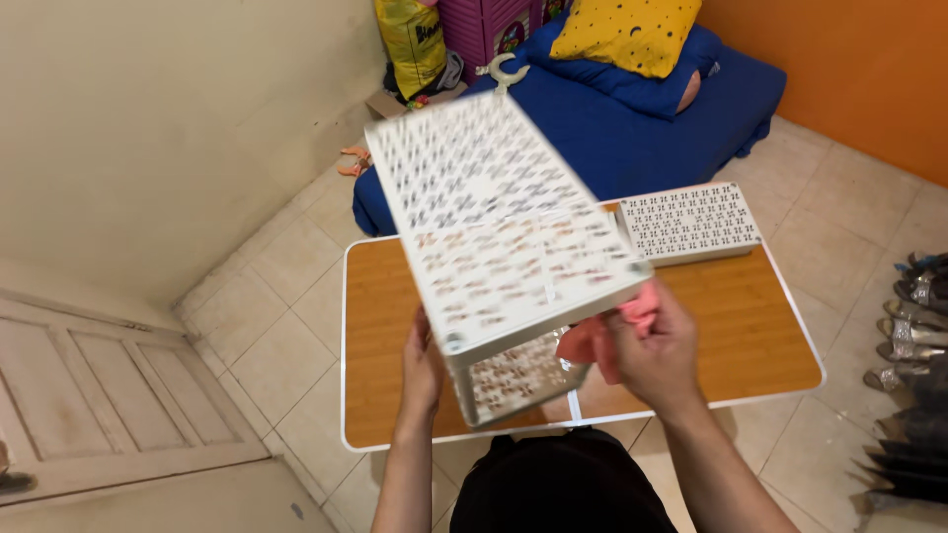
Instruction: The person assembles a white plastic shelving unit on a wooden table. They connect frame pieces, wipe surfaces with a pink cloth, and attach small plastic fasteners to the perforated panels. The person handles multiple panels and rods, then wipes a rod with the cloth.
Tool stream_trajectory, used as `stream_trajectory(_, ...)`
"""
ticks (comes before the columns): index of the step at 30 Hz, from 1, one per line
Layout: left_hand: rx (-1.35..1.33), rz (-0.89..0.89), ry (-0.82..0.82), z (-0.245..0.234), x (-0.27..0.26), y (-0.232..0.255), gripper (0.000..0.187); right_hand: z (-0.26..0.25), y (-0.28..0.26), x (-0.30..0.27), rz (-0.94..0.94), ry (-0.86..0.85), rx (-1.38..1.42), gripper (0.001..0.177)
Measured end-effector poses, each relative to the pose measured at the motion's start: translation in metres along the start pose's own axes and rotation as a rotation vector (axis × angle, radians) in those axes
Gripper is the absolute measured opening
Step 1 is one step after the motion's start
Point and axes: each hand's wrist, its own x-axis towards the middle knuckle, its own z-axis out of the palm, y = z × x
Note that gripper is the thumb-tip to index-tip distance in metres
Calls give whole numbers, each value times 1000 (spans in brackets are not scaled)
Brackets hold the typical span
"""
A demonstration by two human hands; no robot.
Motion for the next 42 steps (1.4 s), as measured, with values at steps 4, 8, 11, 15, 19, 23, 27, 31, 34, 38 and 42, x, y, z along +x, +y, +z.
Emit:
stream_trajectory(4, -202, -85, 153, 18, 7, 12, 60, 5, -8, 21, -193, -193, -415, 19)
stream_trajectory(8, -85, 163, 317, 39, -4, 58, 61, 16, -15, 42, -141, -275, -643, 19)
stream_trajectory(11, 293, 435, 189, 65, -21, 100, 55, 18, -13, 53, -75, -321, -735, 18)
stream_trajectory(15, 731, 617, -220, 106, -29, 133, 65, 15, -8, 53, -142, -377, -749, 19)
stream_trajectory(19, 928, 643, -251, 130, -19, 141, 68, 14, -7, 54, -112, -404, -691, 20)
stream_trajectory(23, 881, 650, -245, 129, -16, 136, 64, 14, -3, 52, -65, -447, -749, 20)
stream_trajectory(27, 903, 657, -239, 120, -16, 127, 66, 14, 7, 46, -7, -491, -755, 23)
stream_trajectory(31, 933, 643, -220, 106, -13, 122, 69, 12, 17, 39, 40, -531, -747, 23)
stream_trajectory(34, 959, 647, -184, 93, -8, 123, 69, 15, 22, 33, 291, -610, -823, 22)
stream_trajectory(38, 937, 605, -107, 69, -4, 136, 68, 14, 18, 25, 183, -659, -811, 25)
stream_trajectory(42, 914, 559, -47, 47, -4, 152, 68, 18, 12, 16, 464, -697, -809, 32)
